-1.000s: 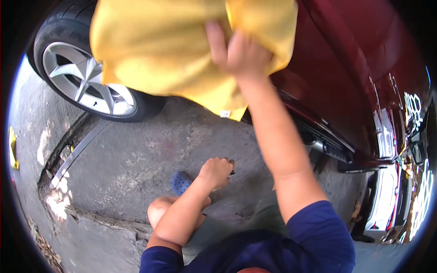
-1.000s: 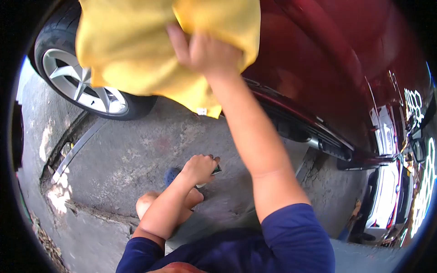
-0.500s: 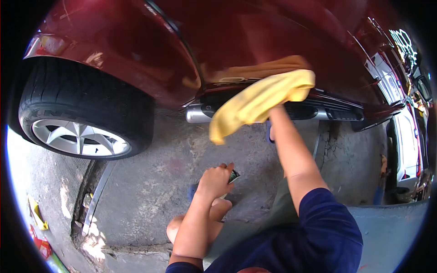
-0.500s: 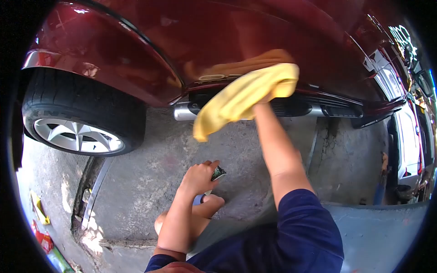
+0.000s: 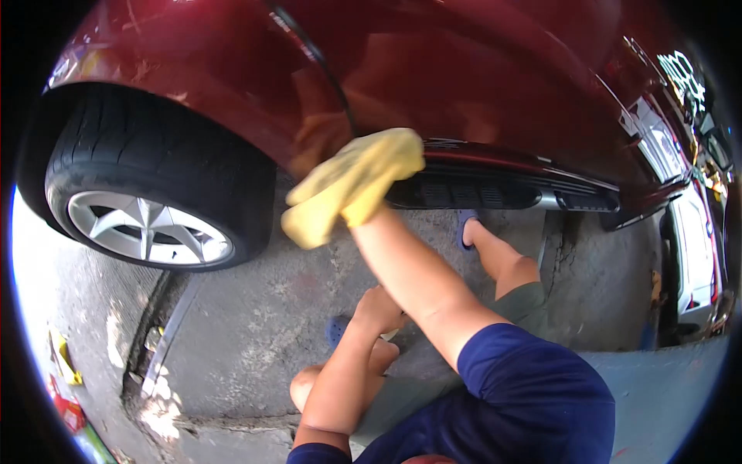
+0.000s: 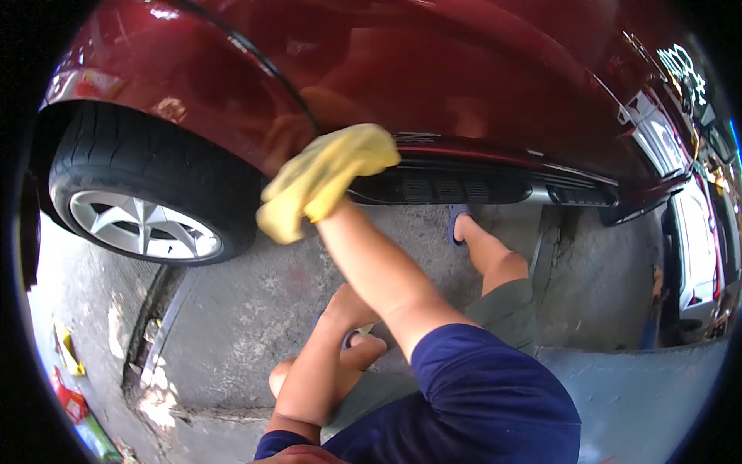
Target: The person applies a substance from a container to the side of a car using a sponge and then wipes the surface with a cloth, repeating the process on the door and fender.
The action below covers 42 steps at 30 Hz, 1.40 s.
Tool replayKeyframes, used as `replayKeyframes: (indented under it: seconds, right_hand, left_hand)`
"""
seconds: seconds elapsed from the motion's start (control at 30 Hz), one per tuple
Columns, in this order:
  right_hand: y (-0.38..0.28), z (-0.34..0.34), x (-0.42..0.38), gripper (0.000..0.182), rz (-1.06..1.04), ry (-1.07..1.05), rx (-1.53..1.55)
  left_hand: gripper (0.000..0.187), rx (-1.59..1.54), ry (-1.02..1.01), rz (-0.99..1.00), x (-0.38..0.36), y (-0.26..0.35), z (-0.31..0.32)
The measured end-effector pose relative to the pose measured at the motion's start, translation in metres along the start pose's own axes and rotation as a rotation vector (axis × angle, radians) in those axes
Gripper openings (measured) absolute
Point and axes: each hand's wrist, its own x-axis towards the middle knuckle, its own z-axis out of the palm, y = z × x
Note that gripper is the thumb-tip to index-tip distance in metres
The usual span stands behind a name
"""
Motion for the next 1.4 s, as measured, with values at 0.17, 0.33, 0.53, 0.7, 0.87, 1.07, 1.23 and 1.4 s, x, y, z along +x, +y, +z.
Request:
replayKeyframes:
  seconds: [0.17,0.33,0.53,0.7,0.87,1.07,1.23,1.4]
  right_hand:
    - [0.039,-0.007,-0.001,0.061,-0.299,0.040,0.377]
    - [0.268,-0.044,0.000,0.062,0.166,0.023,0.075]
    - [0.405,-0.150,0.003,0.064,0.641,-0.060,-0.452]
    - [0.244,-0.084,0.014,0.065,0.454,-0.047,-0.389]
    - [0.052,-0.012,0.006,0.066,0.041,0.146,-0.141]
    - [0.189,-0.030,-0.011,0.055,0.070,-0.014,0.718]
    - [0.389,-0.049,-0.029,0.084,0.513,0.005,0.071]
    - [0.290,-0.126,0.000,0.062,0.437,-0.724,-0.545]
  left_hand:
    - [0.042,0.251,-0.051,0.097,0.012,-0.005,-0.008]
    - [0.054,0.190,0.034,0.094,0.007,-0.005,-0.009]
    - [0.049,0.271,0.027,0.153,-0.001,-0.006,-0.002]
    - [0.049,0.241,0.028,0.203,0.005,0.014,-0.004]
    - [0.047,0.172,0.012,0.184,0.016,0.012,-0.004]
    - [0.054,0.262,0.015,0.078,0.022,0.000,-0.011]
    - [0.048,0.211,0.084,0.134,0.013,-0.005,-0.006]
    - [0.046,0.263,-0.017,0.143,0.015,-0.002,0.003]
